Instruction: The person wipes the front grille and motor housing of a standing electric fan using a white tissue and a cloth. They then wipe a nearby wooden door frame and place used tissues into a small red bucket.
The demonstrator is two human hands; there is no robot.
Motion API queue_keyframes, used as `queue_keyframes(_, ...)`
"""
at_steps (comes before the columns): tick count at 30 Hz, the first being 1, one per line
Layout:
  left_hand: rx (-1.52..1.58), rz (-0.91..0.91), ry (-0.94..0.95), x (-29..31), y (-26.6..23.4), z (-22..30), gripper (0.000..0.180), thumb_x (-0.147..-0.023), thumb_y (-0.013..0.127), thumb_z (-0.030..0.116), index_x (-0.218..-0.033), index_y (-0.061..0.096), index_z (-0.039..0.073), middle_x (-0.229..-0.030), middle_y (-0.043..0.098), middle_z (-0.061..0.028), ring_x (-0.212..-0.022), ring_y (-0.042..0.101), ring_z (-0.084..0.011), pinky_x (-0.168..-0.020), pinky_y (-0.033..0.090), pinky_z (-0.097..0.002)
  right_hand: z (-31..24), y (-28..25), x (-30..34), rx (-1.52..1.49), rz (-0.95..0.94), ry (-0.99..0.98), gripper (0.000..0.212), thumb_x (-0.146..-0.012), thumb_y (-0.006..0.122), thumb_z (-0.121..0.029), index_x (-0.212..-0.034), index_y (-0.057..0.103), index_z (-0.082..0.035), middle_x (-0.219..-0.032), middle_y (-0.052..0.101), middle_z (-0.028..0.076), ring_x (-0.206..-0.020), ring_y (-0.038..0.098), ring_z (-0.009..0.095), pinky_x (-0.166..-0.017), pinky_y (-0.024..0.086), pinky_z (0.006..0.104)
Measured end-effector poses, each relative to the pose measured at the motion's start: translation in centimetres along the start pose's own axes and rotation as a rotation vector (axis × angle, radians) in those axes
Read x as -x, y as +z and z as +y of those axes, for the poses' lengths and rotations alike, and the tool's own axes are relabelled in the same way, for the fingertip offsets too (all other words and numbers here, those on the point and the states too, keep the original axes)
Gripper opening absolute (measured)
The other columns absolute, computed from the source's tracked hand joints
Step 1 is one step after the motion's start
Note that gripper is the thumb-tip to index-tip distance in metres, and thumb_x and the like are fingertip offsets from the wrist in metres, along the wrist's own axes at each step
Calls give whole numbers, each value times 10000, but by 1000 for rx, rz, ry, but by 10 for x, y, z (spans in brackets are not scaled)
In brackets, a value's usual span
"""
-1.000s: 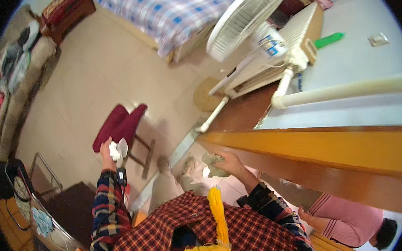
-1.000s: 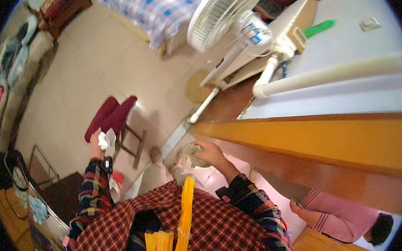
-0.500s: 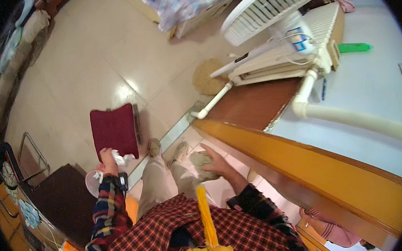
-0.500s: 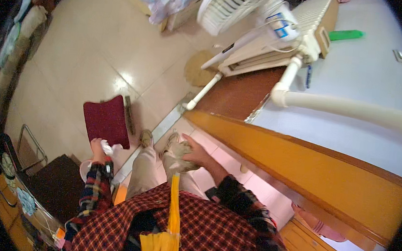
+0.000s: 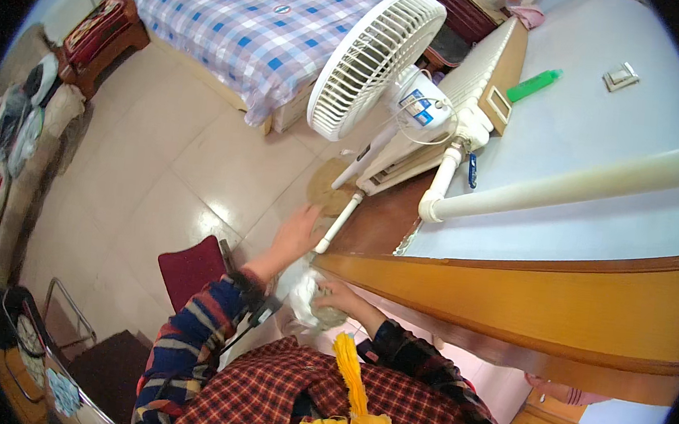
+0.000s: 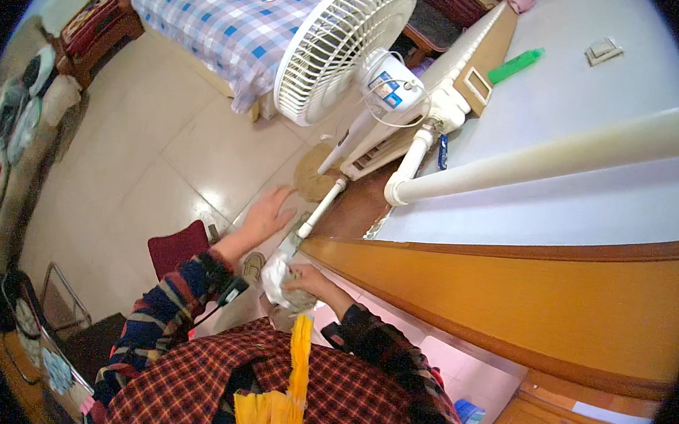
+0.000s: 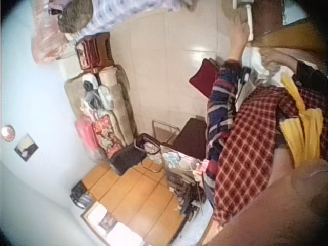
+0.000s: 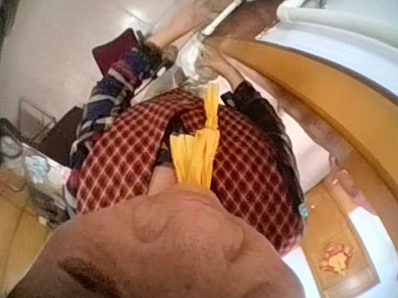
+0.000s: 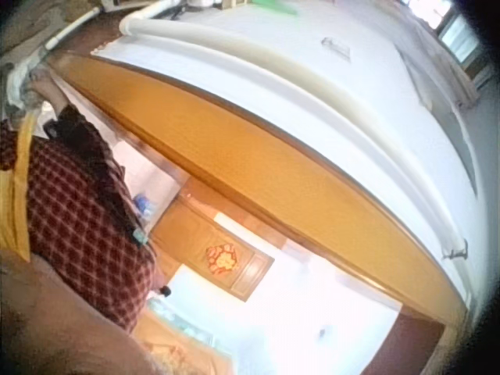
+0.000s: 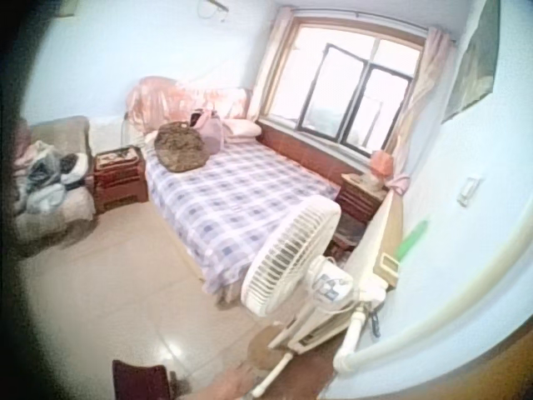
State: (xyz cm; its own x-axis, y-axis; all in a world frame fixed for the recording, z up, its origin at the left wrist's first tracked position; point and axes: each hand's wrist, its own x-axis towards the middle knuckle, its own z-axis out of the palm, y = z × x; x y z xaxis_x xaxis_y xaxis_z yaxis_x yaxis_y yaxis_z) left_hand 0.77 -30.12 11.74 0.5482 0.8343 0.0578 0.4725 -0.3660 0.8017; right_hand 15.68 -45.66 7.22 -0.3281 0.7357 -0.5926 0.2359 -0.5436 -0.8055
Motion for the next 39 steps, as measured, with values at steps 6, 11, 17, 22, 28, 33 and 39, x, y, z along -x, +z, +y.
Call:
queue_keyframes(6, 320, 59, 94, -136, -1, 21, 625, -832, 586, 303, -1335, 375, -2, -1287, 457, -245, -1196, 450, -376, -988, 371, -391, 37, -12, 58, -149, 35, 292, 304, -750, 730, -162, -1000, 627, -23, -861, 635, 21, -790, 573, 101, -727, 466, 277)
queue_keyframes(11, 338, 18, -18, -218, 32, 24, 814, -754, 623, 458, -1332, 357, -49, -1355, 393, -268, -1253, 387, -402, -1046, 318, -413, 33, 1, 113, -332, 317, 205, 321, -787, 687, -151, -1043, 601, 21, -850, 655, 69, -740, 623, 130, -693, 502, 286)
queue_keyframes(17, 206, -167, -139, -268, 84, -8, 917, -722, 613, 466, -1409, 248, -18, -1463, 249, -240, -1362, 222, -377, -1104, 241, -411, 51, 13, 127, -225, 465, 258, 305, -779, 690, -136, -1038, 620, 8, -916, 664, 56, -823, 624, 127, -745, 507, 283)
queue_keyframes(22, 194, 4, -30, -281, 136, -47, 827, -751, 621, 407, -1386, 282, 0, -1420, 313, -236, -1317, 274, -402, -1076, 261, -453, 71, 29, 137, -509, 545, 381, 372, -790, 674, -58, -1140, 568, 13, -984, 656, 75, -862, 638, 162, -774, 513, 270)
queue_keyframes(28, 461, 313, 28, -330, 194, -54, 576, -733, 702, 315, -1171, 475, 17, -1038, 546, -204, -1001, 511, -406, -840, 416, -500, 82, 51, 154, -587, 613, 485, 423, -819, 642, -63, -1222, 520, -27, -1010, 633, 67, -876, 637, 176, -718, 533, 294)
queue_keyframes(33, 677, 166, -113, -331, 184, -58, 487, -713, 735, 269, -1097, 549, 33, -964, 607, -155, -926, 569, -341, -779, 446, -444, 93, 56, 154, -834, 713, 336, 373, -827, 648, -77, -1189, 564, -55, -977, 639, 23, -848, 607, 130, -723, 499, 268)
queue_keyframes(39, 1072, 241, -78, -307, 139, -67, 505, -716, 758, 273, -1125, 571, 43, -1008, 643, -90, -888, 594, -213, -719, 473, -333, 79, 58, 143, -710, 781, 460, 289, -784, 654, 1, -1068, 617, -32, -900, 633, -2, -790, 598, 104, -716, 488, 247)
